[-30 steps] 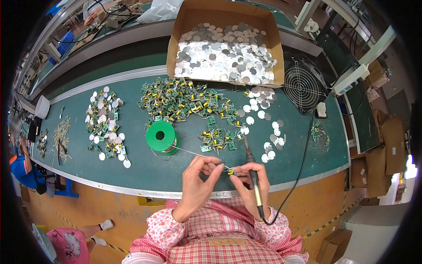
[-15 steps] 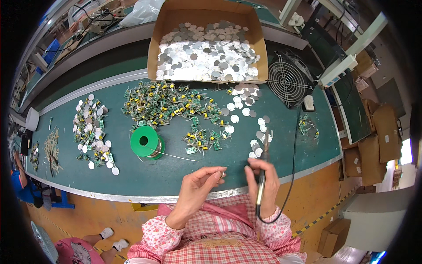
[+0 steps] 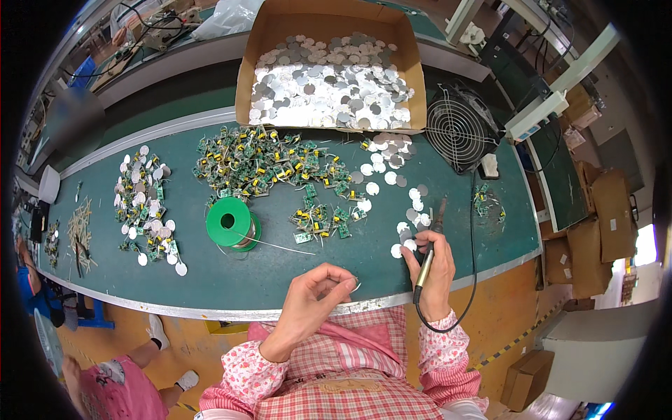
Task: The person solders wires and small electronic components onto a white circular base with a soldering iron and solder from a spool.
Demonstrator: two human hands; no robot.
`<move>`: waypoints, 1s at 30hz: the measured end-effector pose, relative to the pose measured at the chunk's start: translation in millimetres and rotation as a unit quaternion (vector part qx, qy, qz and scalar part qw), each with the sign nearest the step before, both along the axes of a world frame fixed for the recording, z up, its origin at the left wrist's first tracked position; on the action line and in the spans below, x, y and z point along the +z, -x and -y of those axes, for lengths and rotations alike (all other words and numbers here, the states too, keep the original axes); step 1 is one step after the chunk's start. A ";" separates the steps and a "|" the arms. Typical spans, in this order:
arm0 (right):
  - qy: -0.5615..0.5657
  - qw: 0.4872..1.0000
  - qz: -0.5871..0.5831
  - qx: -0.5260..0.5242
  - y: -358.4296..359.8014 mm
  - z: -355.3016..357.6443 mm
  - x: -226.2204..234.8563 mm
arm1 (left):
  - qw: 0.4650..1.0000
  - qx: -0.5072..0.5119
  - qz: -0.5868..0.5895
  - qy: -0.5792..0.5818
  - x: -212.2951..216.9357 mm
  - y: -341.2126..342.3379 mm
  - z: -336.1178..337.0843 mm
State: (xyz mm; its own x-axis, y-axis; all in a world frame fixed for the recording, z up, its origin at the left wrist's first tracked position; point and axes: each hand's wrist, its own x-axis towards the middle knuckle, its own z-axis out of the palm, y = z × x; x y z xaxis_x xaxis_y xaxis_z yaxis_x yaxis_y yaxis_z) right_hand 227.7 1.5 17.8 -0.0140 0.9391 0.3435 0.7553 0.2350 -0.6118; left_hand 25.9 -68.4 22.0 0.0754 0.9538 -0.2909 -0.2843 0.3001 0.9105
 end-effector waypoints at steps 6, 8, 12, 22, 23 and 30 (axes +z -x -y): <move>0.018 1.000 -0.012 -0.019 0.9 11.2 4.8 | 1.000 0.005 0.029 -0.004 0.3 0.6 -3.9; 0.011 1.000 0.006 -0.018 0.5 13.0 4.6 | 0.999 0.011 0.036 -0.007 -0.3 2.2 -4.3; -0.017 0.999 0.000 0.049 2.5 10.0 0.5 | 0.999 0.021 0.030 -0.008 -2.9 8.1 0.0; 0.042 0.997 -0.043 0.043 -20.4 31.0 -6.7 | 0.997 0.017 -0.007 -0.073 -9.6 1.0 -2.0; 0.062 0.997 -0.034 0.020 -17.4 32.3 -3.1 | 0.997 0.029 -0.011 -0.073 -10.3 1.0 -1.6; 0.126 0.963 -0.230 0.055 33.3 45.5 33.3 | 0.992 0.028 0.056 -0.112 -16.7 -1.1 0.6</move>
